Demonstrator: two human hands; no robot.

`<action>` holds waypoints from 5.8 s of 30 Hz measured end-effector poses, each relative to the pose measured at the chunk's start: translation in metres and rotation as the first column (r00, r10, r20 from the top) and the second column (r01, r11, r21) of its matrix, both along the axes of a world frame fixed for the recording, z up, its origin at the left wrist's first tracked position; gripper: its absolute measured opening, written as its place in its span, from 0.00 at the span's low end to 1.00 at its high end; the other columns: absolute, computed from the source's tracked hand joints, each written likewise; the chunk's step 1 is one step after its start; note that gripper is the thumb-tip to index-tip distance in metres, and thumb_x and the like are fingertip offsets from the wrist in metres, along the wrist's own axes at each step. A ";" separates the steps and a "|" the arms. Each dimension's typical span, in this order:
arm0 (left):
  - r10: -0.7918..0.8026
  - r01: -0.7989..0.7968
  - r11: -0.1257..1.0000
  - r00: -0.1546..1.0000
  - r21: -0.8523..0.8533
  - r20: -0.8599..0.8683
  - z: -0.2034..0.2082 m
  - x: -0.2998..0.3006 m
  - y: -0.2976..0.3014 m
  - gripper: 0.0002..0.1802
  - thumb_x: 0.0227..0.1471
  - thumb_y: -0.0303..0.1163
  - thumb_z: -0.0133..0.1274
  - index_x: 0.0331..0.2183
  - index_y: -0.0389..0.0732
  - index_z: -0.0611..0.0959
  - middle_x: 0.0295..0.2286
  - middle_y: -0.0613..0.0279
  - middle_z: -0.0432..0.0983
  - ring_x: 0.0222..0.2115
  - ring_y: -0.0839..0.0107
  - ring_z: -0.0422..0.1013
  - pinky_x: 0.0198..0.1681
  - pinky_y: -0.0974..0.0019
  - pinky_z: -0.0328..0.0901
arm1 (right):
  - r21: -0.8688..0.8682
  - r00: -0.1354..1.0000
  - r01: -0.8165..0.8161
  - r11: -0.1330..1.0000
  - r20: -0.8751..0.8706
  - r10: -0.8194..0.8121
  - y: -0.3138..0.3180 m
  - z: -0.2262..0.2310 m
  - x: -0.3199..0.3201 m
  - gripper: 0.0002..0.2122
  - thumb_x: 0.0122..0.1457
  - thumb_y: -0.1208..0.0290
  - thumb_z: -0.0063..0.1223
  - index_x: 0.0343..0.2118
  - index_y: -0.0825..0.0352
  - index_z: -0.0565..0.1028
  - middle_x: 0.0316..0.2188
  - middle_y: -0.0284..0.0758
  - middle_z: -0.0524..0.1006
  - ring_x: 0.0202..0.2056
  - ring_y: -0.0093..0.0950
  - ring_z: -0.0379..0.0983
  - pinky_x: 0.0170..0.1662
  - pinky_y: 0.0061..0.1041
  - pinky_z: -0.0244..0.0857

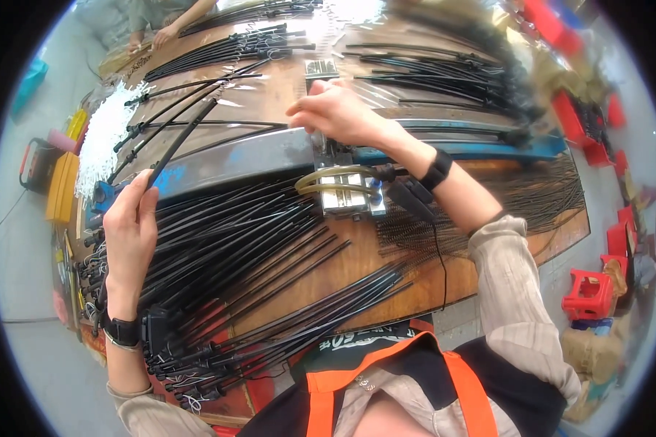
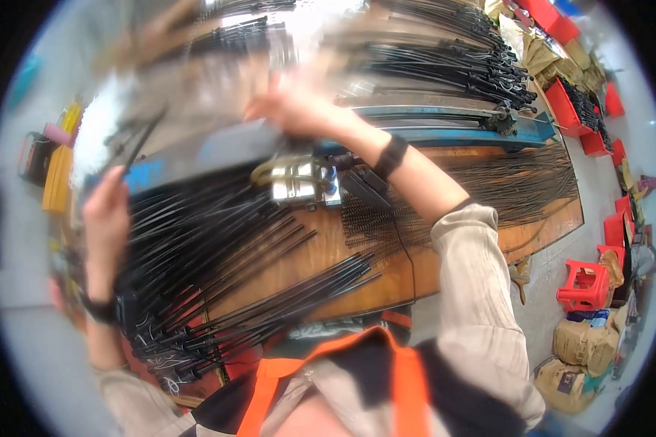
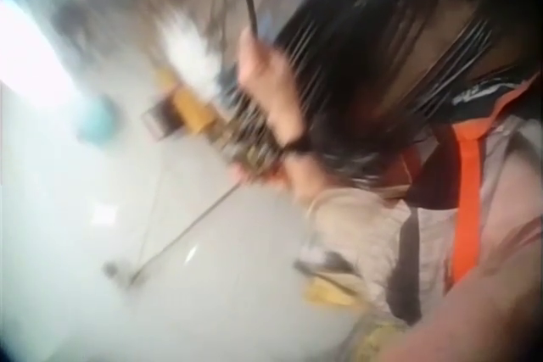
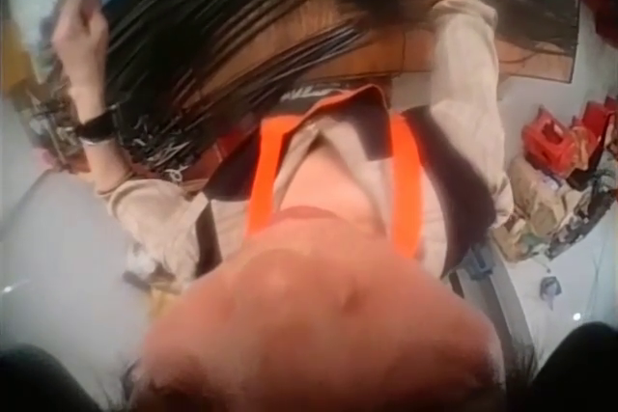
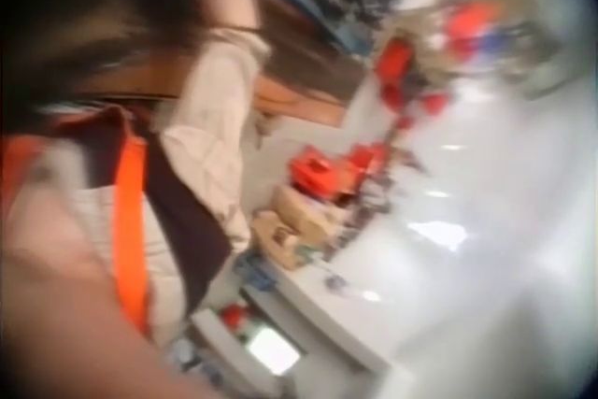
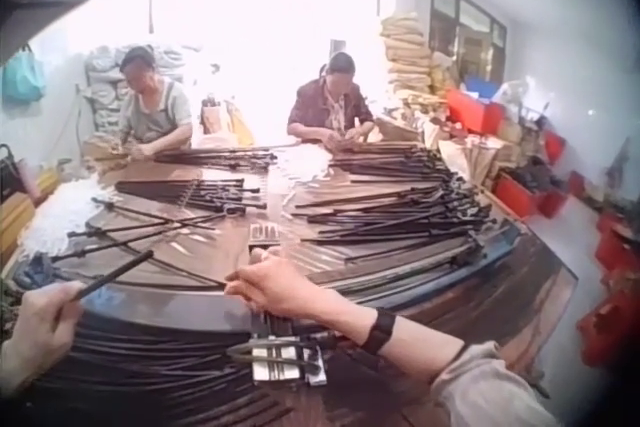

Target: Assembling thin black metal rods into a mechanical blue fixture on a factory workbench.

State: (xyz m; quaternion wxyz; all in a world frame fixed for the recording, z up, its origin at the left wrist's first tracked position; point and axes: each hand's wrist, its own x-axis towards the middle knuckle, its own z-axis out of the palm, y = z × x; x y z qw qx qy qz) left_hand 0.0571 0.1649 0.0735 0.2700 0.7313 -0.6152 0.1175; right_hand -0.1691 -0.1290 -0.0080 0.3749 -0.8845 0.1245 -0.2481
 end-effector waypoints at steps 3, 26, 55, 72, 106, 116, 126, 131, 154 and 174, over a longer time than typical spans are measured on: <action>-0.005 0.005 1.000 1.000 0.004 0.000 0.001 0.000 -0.007 0.13 0.58 0.27 0.53 0.45 0.33 0.79 0.34 0.44 0.79 0.30 0.57 0.76 0.35 0.63 0.69 | -0.658 0.982 -0.093 0.747 -0.183 -0.039 0.002 -0.004 0.011 0.06 0.58 0.64 0.59 0.32 0.59 0.81 0.19 0.30 0.74 0.37 0.27 0.73 0.53 0.32 0.52; -0.322 0.306 0.896 0.947 0.322 -0.004 -0.073 -0.042 -0.155 0.12 0.59 0.39 0.49 0.32 0.40 0.78 0.27 0.49 0.78 0.31 0.49 0.75 0.34 0.50 0.70 | -0.680 0.742 0.571 0.461 0.186 -0.644 -0.103 -0.046 -0.304 0.04 0.61 0.72 0.52 0.33 0.67 0.75 0.29 0.36 0.75 0.36 0.37 0.70 0.45 0.35 0.61; -0.235 0.216 0.915 0.972 0.342 0.016 -0.083 -0.063 -0.173 0.11 0.60 0.38 0.48 0.31 0.41 0.75 0.24 0.48 0.76 0.29 0.46 0.74 0.30 0.49 0.67 | -0.584 0.896 0.404 0.704 0.098 -0.433 0.045 -0.038 -0.206 0.14 0.56 0.73 0.58 0.46 0.65 0.77 0.38 0.34 0.80 0.43 0.31 0.72 0.46 0.31 0.58; -0.430 0.402 0.903 0.849 0.153 0.305 -0.088 -0.045 -0.196 0.05 0.57 0.33 0.51 0.32 0.43 0.74 0.25 0.55 0.76 0.26 0.54 0.74 0.28 0.55 0.68 | -0.437 0.924 0.240 0.867 -0.171 -0.341 0.052 -0.084 -0.196 0.14 0.57 0.70 0.59 0.46 0.68 0.76 0.40 0.42 0.78 0.45 0.37 0.75 0.49 0.34 0.68; -0.428 0.371 0.813 0.904 0.448 0.029 -0.073 -0.102 -0.003 0.23 0.50 0.29 0.59 0.50 0.51 0.79 0.19 0.62 0.64 0.20 0.64 0.67 0.22 0.61 0.65 | -0.375 0.980 0.049 0.926 -0.159 -0.117 0.093 -0.069 -0.182 0.08 0.45 0.76 0.62 0.29 0.64 0.74 0.28 0.34 0.74 0.34 0.36 0.72 0.37 0.34 0.69; -0.416 0.372 0.827 0.909 0.421 0.013 -0.083 -0.121 -0.010 0.24 0.51 0.29 0.59 0.51 0.53 0.79 0.19 0.61 0.64 0.19 0.63 0.66 0.22 0.60 0.64 | -0.514 0.971 0.012 0.858 -0.200 -0.133 0.101 -0.072 -0.191 0.07 0.47 0.74 0.61 0.30 0.64 0.75 0.31 0.33 0.74 0.35 0.35 0.72 0.37 0.33 0.69; -0.429 0.411 0.819 0.902 0.401 -0.049 -0.078 -0.134 -0.016 0.23 0.51 0.28 0.58 0.51 0.51 0.80 0.19 0.59 0.63 0.18 0.61 0.66 0.21 0.58 0.62 | -0.047 0.973 0.185 0.982 0.151 -0.176 0.118 -0.071 -0.190 0.07 0.51 0.71 0.63 0.31 0.64 0.76 0.23 0.33 0.73 0.25 0.35 0.71 0.29 0.31 0.69; -0.446 0.420 0.773 0.893 0.475 -0.063 -0.065 -0.150 -0.023 0.24 0.52 0.28 0.58 0.52 0.52 0.79 0.19 0.58 0.64 0.17 0.59 0.65 0.20 0.57 0.61 | -0.421 0.953 0.265 0.867 0.253 -0.169 0.119 -0.067 -0.204 0.13 0.50 0.68 0.64 0.38 0.66 0.77 0.21 0.33 0.72 0.24 0.31 0.70 0.28 0.30 0.69; -0.757 0.674 0.622 0.648 0.398 0.085 -0.003 -0.266 -0.202 0.15 0.51 0.21 0.51 0.43 0.39 0.76 0.27 0.51 0.71 0.27 0.49 0.71 0.28 0.53 0.66 | -0.506 0.706 0.707 0.494 0.463 -0.536 -0.011 -0.021 -0.389 0.09 0.50 0.66 0.66 0.35 0.58 0.83 0.17 0.32 0.76 0.20 0.30 0.75 0.27 0.27 0.70; -0.778 0.708 0.580 0.628 0.402 0.016 -0.009 -0.278 -0.221 0.17 0.51 0.20 0.51 0.44 0.38 0.77 0.27 0.50 0.72 0.27 0.49 0.72 0.29 0.53 0.67 | -0.434 0.630 0.774 0.461 0.455 -0.629 -0.012 -0.051 -0.358 0.10 0.50 0.69 0.64 0.36 0.62 0.80 0.20 0.33 0.75 0.22 0.30 0.74 0.27 0.27 0.69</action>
